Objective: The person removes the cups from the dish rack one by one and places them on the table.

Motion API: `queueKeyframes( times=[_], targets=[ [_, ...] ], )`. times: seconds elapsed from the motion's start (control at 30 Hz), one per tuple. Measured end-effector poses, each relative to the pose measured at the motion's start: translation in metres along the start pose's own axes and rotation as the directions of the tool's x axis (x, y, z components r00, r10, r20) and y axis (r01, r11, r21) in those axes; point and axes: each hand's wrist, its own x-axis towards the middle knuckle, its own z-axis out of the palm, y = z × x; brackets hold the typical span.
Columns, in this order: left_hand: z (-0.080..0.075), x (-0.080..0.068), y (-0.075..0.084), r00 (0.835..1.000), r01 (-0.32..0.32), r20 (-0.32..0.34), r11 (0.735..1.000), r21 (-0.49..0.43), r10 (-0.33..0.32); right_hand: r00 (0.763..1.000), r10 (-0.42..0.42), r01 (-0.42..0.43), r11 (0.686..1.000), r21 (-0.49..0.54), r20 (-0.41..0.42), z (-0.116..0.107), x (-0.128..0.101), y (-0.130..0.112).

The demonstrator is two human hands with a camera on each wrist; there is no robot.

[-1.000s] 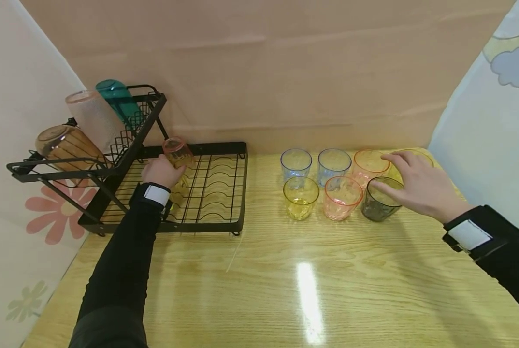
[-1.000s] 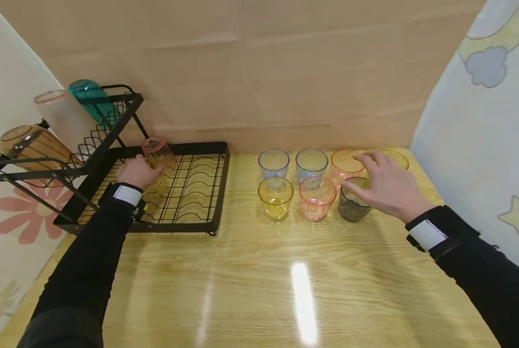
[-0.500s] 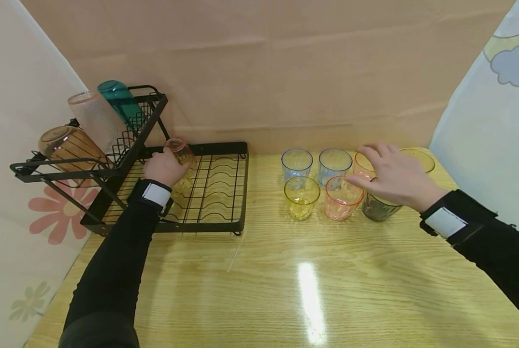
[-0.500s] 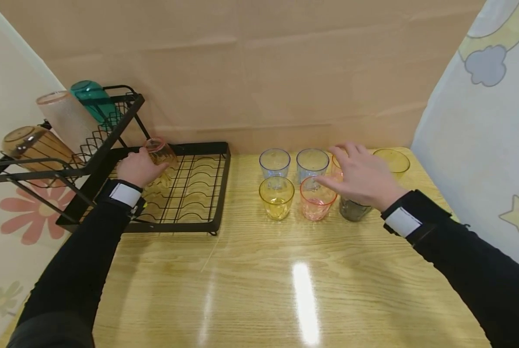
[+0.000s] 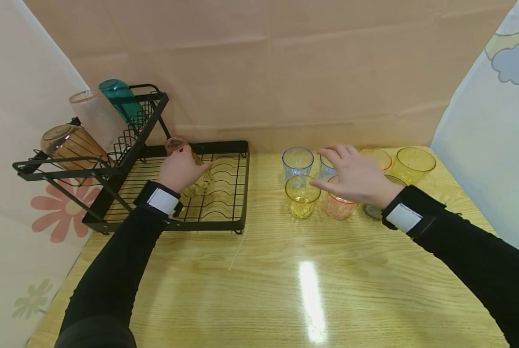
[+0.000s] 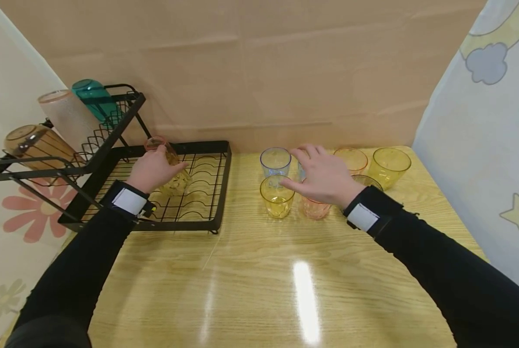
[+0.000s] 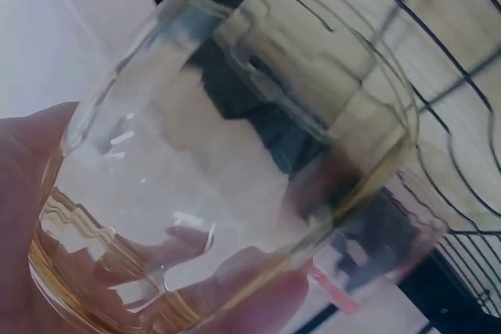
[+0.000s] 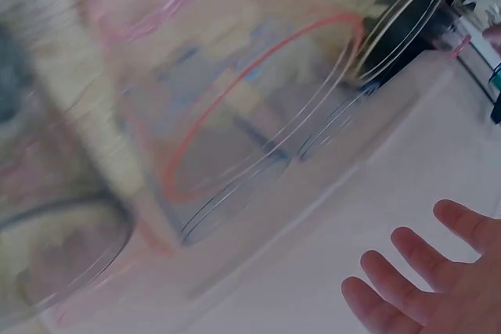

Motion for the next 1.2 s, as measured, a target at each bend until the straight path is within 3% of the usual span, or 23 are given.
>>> queueKeyframes(
  times=[0.23, 0.47, 0.63, 0.8, 0.9, 0.97, 1.03, 1.2],
  targets=[
    [-0.005, -0.011, 0.015, 0.996, -0.094, -0.002, 0.995, -0.043, 0.094, 0.998, -0.051, 0.05, 0.997, 0.057, 0.023, 0.01, 0.014, -0.025],
    [-0.006, -0.021, 0.025, 0.99, -0.136, 0.0, 0.964, -0.229, 0.14, 0.997, -0.079, 0.078, 0.994, 0.079, 0.015, 0.02, 0.025, -0.048],
    [0.001, -0.028, 0.036, 0.986, -0.166, -0.066, 0.897, -0.41, 0.153, 0.998, -0.063, 0.058, 0.976, 0.211, 0.018, 0.027, 0.028, -0.064],
    [0.009, -0.037, 0.049, 0.984, -0.179, -0.111, 0.806, -0.565, 0.141, 0.999, -0.014, -0.001, 0.91, 0.414, 0.033, 0.036, 0.03, -0.079],
    [0.017, -0.041, 0.057, 0.975, -0.219, -0.17, 0.717, -0.662, 0.14, 0.999, 0.032, -0.04, 0.835, 0.549, 0.024, 0.044, 0.03, -0.086],
    [0.022, -0.042, 0.063, 0.963, -0.265, -0.233, 0.644, -0.718, 0.136, 0.998, 0.065, -0.055, 0.754, 0.654, 0.009, 0.049, 0.03, -0.091],
    [0.028, -0.043, 0.07, 0.947, -0.315, -0.295, 0.567, -0.761, 0.13, 0.994, 0.107, -0.074, 0.653, 0.754, 0.005, 0.054, 0.029, -0.097],
    [0.039, -0.045, 0.088, 0.916, -0.394, -0.393, 0.374, -0.84, 0.082, 0.979, 0.204, -0.098, 0.343, 0.934, 0.028, 0.06, 0.026, -0.112]
  ],
)
